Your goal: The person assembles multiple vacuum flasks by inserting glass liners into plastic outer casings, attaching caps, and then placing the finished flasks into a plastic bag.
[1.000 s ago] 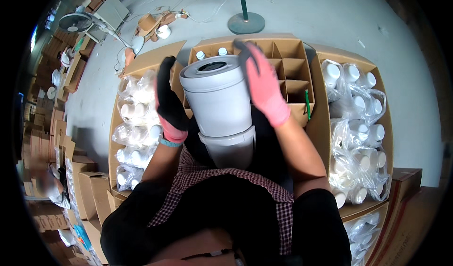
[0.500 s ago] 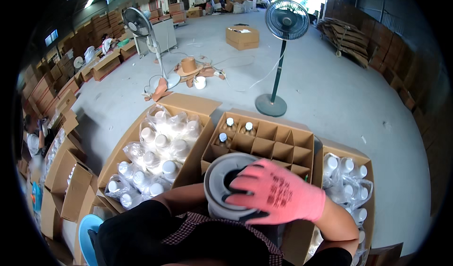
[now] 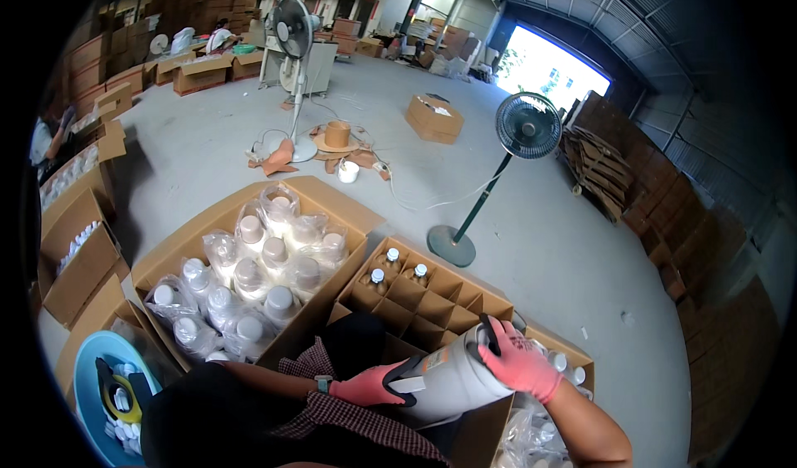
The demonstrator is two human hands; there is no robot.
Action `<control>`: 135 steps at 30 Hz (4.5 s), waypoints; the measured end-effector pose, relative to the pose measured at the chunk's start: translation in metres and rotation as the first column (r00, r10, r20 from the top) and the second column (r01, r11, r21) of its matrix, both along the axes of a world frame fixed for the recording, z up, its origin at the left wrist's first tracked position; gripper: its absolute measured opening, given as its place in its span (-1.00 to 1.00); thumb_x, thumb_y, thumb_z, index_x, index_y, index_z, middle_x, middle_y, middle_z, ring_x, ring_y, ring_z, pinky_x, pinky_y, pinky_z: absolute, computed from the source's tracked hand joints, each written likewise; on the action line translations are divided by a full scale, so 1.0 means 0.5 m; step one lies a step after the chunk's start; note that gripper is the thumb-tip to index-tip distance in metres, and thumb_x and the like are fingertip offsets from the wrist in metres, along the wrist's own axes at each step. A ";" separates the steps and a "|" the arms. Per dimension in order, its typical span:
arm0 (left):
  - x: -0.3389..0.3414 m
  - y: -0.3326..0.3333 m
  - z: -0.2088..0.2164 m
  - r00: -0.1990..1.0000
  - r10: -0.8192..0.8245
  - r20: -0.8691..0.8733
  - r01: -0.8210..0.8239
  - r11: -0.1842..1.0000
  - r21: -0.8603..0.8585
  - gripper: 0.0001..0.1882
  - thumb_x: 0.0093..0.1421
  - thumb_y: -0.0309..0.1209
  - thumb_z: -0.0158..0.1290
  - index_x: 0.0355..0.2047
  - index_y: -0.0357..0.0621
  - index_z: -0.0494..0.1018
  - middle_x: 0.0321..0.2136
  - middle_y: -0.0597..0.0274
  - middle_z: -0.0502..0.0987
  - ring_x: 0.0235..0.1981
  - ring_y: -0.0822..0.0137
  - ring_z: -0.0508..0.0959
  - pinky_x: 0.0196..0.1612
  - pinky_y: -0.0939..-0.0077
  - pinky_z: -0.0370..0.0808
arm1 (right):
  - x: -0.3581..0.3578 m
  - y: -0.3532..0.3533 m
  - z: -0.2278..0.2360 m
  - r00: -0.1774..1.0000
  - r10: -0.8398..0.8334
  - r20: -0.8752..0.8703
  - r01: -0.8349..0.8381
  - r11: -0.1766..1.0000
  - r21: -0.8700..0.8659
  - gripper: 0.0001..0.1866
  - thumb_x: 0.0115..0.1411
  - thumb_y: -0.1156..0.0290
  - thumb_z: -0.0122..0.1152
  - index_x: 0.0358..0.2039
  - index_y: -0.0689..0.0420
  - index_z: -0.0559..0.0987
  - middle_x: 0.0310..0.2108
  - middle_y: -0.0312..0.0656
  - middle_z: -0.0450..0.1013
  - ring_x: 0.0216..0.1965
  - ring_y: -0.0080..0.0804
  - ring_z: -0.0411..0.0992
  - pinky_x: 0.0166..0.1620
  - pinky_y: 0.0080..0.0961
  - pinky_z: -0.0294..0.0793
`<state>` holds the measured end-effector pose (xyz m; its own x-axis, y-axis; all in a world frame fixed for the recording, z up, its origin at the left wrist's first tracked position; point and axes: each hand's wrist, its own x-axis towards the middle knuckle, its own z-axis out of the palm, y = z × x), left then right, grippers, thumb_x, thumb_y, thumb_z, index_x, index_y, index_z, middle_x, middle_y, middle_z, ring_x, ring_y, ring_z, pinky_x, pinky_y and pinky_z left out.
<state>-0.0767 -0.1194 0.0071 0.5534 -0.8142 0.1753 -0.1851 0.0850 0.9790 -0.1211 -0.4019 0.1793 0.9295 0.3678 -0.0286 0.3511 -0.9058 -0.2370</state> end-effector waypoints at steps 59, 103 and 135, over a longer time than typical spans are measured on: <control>0.106 0.033 0.081 0.862 -0.492 -0.123 0.496 0.869 -0.004 -0.08 -0.05 -0.41 0.28 0.36 -0.13 0.17 0.08 0.15 0.52 0.07 0.40 0.48 0.17 0.44 0.37 | -0.071 0.155 0.105 0.948 0.302 -0.102 -0.294 0.952 0.087 0.22 -0.34 0.02 0.62 0.31 0.18 0.18 0.31 0.17 0.03 0.29 0.25 0.04 0.30 0.08 0.08; -0.021 -0.020 0.016 0.992 -0.107 0.074 0.107 0.994 -0.003 0.05 0.06 -0.37 0.24 0.44 -0.20 -0.16 0.25 -0.03 0.32 0.19 0.20 0.41 0.22 0.41 0.35 | -0.053 0.009 0.043 0.856 -0.509 -0.087 0.495 0.857 -0.145 -0.60 0.12 0.07 0.27 -0.38 0.22 0.66 -0.43 0.06 0.55 -0.33 0.03 0.53 -0.21 -0.21 0.51; -0.034 0.012 0.054 0.909 0.165 -0.383 -0.157 0.986 0.053 -0.22 0.19 -0.58 0.05 0.38 -0.28 -0.01 0.08 0.08 0.38 -0.02 0.37 0.40 0.03 0.50 0.37 | -0.112 -0.077 -0.113 0.681 -0.724 0.109 0.547 0.602 0.582 -0.50 0.29 0.17 0.18 0.15 0.18 0.44 -0.02 0.00 0.51 0.04 -0.10 0.43 0.10 -0.35 0.38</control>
